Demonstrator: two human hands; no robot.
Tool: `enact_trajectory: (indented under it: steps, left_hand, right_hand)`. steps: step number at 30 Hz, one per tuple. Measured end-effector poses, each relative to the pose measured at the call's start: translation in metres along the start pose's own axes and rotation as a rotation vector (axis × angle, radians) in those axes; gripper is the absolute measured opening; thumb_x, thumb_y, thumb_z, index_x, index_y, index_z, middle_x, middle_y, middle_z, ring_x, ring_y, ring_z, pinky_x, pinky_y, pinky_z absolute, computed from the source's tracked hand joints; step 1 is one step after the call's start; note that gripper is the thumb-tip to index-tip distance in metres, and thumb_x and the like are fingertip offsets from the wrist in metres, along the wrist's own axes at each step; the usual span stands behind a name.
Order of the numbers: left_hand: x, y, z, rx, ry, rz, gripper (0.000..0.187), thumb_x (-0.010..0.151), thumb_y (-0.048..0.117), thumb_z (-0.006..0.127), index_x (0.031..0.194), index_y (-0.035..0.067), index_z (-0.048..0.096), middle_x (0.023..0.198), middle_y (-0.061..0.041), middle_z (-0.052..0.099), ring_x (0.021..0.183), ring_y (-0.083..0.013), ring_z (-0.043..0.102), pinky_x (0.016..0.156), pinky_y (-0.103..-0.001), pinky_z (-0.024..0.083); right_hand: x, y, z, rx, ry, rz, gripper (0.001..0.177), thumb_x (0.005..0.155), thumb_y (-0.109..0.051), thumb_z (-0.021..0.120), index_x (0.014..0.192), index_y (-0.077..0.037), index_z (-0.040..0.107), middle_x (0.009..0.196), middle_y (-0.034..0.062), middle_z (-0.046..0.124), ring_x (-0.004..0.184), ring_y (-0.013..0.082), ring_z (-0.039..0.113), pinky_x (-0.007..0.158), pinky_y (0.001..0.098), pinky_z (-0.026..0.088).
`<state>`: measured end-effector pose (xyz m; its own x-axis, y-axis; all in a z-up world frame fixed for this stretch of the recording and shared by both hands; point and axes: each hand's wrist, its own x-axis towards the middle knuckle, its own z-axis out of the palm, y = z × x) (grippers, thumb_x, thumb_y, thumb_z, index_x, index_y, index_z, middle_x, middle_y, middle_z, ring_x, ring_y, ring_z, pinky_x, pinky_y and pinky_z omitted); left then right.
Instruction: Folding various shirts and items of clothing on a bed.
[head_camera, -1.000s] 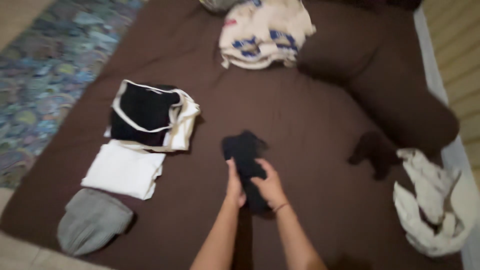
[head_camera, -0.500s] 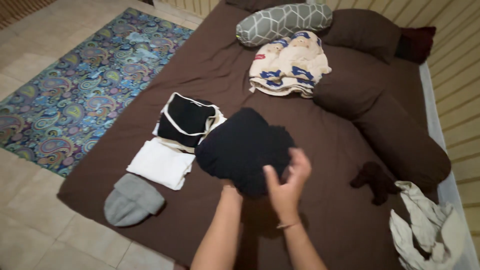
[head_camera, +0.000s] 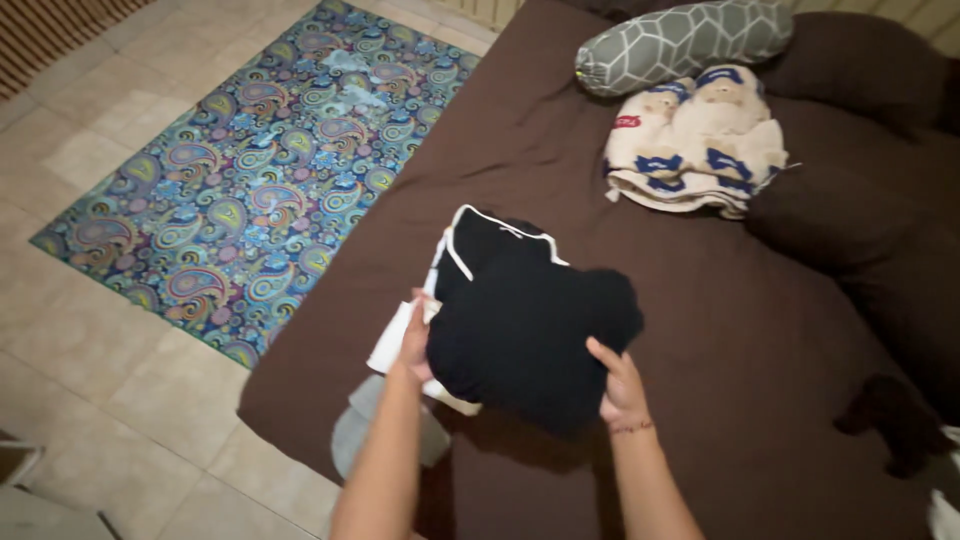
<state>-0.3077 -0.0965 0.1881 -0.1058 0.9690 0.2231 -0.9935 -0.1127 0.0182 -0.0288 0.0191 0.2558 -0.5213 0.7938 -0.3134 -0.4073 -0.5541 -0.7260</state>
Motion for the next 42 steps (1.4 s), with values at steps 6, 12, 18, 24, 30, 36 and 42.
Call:
enact_trajectory:
  steps: [6,12,18,24,30,36,42]
  left_hand:
    - [0.068,0.091,0.024,1.065,0.713,-0.504,0.069,0.079,0.038,0.082,0.13,-0.005,0.065,0.121,-0.02,0.075,0.106,-0.0283,0.075,0.094,-0.037,0.059]
    - [0.102,0.105,0.013,1.164,0.649,-0.46,0.06,0.082,0.026,0.081,0.128,-0.011,0.065,0.116,-0.021,0.075,0.102,-0.0251,0.074,0.089,-0.033,0.06]
    - [0.11,0.106,-0.033,0.816,0.404,0.033,0.053,0.09,0.011,0.073,0.139,-0.001,0.056,0.125,-0.014,0.068,0.11,-0.0234,0.068,0.097,-0.036,0.057]
    - [0.101,0.099,-0.145,1.41,0.677,-0.164,0.059,0.092,0.018,0.07,0.145,0.006,0.047,0.129,-0.011,0.067,0.119,-0.0254,0.062,0.105,-0.038,0.046]
    - [0.091,0.085,-0.132,1.578,0.827,-0.241,0.048,0.097,0.027,0.062,0.138,0.002,0.057,0.129,-0.018,0.07,0.121,-0.0292,0.066,0.105,-0.039,0.048]
    - [0.094,0.07,-0.1,2.033,0.907,0.126,0.047,0.097,0.024,0.062,0.141,0.007,0.055,0.14,-0.023,0.059,0.134,-0.0387,0.053,0.118,-0.047,0.041]
    - [0.099,0.045,-0.081,2.644,0.376,0.178,0.068,0.096,0.042,0.059,0.158,0.024,0.038,0.167,-0.016,0.023,0.153,-0.0411,0.019,0.115,-0.071,0.013]
  right_hand:
    - [0.079,0.012,0.048,-0.029,-0.025,-0.009,0.056,0.087,-0.009,0.072,0.14,0.0,0.056,0.128,0.0138,0.067,0.113,0.0285,0.067,0.101,0.0445,0.054]
    - [0.122,-0.017,0.086,-0.175,0.089,-0.063,0.057,0.087,-0.007,0.072,0.141,-0.001,0.054,0.13,0.013,0.068,0.118,0.0261,0.068,0.104,0.042,0.056]
    - [0.147,-0.01,0.075,-0.061,-0.071,-0.137,0.06,0.088,-0.009,0.072,0.143,-0.002,0.049,0.131,0.0155,0.064,0.118,0.031,0.064,0.103,0.0475,0.055]
    - [0.184,0.083,-0.011,-0.433,0.401,0.055,0.053,0.094,-0.012,0.07,0.142,0.001,0.051,0.132,0.0179,0.067,0.118,0.0277,0.066,0.103,0.041,0.053]
    - [0.197,0.11,-0.035,-0.502,0.47,-0.025,0.053,0.093,-0.003,0.062,0.143,-0.002,0.048,0.139,0.0158,0.063,0.122,0.0258,0.062,0.102,0.0402,0.051]
    - [0.201,0.111,-0.011,-0.987,0.46,-0.518,0.074,0.089,-0.011,0.069,0.154,-0.001,0.036,0.152,0.0239,0.045,0.143,0.0376,0.042,0.117,0.045,0.035]
    - [0.185,0.114,0.052,-1.735,0.496,-0.387,0.076,0.095,-0.044,0.061,0.16,-0.021,0.031,0.168,0.018,0.02,0.152,0.0467,0.018,0.114,0.0675,0.024]
